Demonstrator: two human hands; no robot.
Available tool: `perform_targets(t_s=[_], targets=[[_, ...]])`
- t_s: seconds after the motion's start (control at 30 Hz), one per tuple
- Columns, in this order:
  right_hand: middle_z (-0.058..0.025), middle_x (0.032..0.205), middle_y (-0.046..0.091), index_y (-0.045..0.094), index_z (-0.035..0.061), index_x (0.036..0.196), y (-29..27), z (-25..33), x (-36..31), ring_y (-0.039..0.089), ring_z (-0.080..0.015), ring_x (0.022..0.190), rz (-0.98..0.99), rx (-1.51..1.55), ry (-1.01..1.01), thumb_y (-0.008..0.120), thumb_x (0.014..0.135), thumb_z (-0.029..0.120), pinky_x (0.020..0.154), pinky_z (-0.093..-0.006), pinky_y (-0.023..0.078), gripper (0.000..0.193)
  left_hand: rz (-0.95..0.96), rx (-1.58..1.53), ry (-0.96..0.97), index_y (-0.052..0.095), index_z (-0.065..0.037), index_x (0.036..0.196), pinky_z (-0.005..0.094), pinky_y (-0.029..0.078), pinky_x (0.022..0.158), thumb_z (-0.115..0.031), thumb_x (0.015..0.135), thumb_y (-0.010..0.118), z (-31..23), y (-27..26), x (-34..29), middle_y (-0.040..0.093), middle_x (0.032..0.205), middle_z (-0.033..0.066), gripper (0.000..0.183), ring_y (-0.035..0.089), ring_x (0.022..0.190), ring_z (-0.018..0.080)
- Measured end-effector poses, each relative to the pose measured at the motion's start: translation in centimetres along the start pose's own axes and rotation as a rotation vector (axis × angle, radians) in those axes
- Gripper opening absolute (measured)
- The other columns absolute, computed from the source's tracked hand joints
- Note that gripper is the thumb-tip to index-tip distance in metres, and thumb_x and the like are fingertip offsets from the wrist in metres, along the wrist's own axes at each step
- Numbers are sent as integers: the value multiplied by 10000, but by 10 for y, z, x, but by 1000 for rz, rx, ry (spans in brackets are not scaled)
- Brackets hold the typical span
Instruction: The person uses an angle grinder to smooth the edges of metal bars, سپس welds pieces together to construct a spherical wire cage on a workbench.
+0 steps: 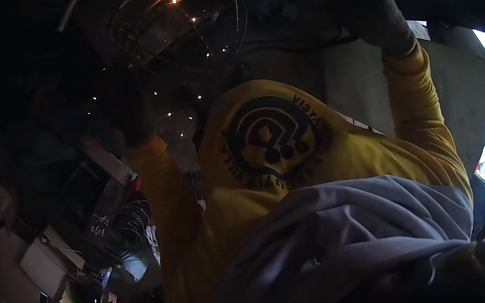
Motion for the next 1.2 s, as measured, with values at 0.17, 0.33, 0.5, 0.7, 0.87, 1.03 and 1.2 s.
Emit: perform_targets(t_s=[0.17,0.33,0.5,0.7,0.87,1.03,1.2], targets=[[-133,1388,600,480,57,1467,35,-21,-26,663,-181,1049,7,599,535,679,883,19,859,-281,545,618,-46,-421,-81,730,-74,1056,393,541,891,-86,904,707,-3,-15,16,727,1022,118,155,697,981,281],[-148,1331,640,461,80,1490,24,-12,-16,657,-124,909,68,237,278,663,900,23,801,-280,548,626,-17,-508,-160,727,-45,1092,367,531,897,-90,924,674,8,-8,12,731,1056,121,183,695,984,266],[-118,1186,696,465,82,1488,26,-13,-16,649,-127,852,15,389,408,679,904,73,767,-274,537,622,11,-412,-126,717,-55,1165,353,512,931,-127,956,632,8,-5,12,725,1121,111,237,683,1037,234],[-106,1132,712,483,106,1478,30,-16,-18,666,-159,880,86,520,544,699,902,116,802,-300,544,615,86,-406,-252,719,-59,1156,363,516,927,-134,943,649,15,1,5,729,1094,103,237,685,1027,240],[-95,1039,713,574,119,1377,34,-21,-24,650,-179,929,110,516,565,683,919,174,982,-378,446,474,47,-401,-230,721,-60,1147,361,519,921,-139,937,659,13,-2,9,731,1088,103,232,687,1020,239],[-54,913,652,632,20,1188,33,-21,-24,579,-123,754,15,473,380,696,901,93,706,-272,477,303,38,-412,-228,724,-61,1137,359,522,915,-144,931,669,12,-4,8,732,1082,102,228,690,1013,238],[-29,791,568,707,33,995,24,-8,-19,543,-105,700,-91,326,166,734,879,44,616,-286,463,120,32,-417,-233,726,-62,1127,357,526,909,-148,926,678,12,-5,7,734,1076,101,224,693,1007,237]])
Point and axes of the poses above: each hand's wrist, its own x-axis towards the middle knuckle, its own y-axis out of the palm, z = x × y, the point moved 6 cm from there along x, towards the middle knuckle
